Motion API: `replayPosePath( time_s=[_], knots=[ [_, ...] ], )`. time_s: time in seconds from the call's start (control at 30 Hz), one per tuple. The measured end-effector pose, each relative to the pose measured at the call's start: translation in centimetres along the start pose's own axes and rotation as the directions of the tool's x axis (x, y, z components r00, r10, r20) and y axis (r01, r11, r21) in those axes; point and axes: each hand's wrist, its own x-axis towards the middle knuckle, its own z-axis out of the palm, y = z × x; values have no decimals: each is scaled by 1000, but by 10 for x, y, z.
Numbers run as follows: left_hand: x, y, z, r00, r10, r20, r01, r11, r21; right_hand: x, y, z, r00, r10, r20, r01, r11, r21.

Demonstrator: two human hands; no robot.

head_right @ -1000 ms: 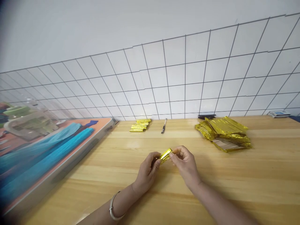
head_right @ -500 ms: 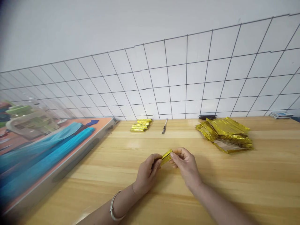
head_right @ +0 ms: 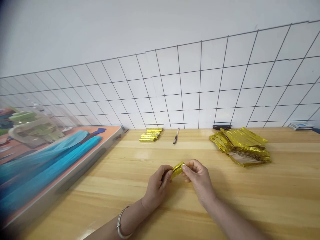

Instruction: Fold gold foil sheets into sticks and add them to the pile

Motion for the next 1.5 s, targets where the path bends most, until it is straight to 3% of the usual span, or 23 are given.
replayPosePath(
  time_s=[0.23,0.43,0.9,1.13,1.5],
  knots=[
    [2,3,2,996,-88,-7,83,968,-237,2,7,-3,999,-32,24,32,999,-10],
    [3,3,3,993,-114,-9,106,947,-303,4,10,-4,997,-59,40,59,998,-8],
    [7,-5,4,994,-103,-26,95,972,-214,9,12,-5,995,-83,54,84,996,-27],
    [6,-12,3,999,-35,-15,32,985,-167,8,12,-6,994,-91,59,93,995,-29],
    [5,-6,3,1000,3,-18,-4,999,-45,9,13,-5,995,-78,56,80,996,-30]
  ],
)
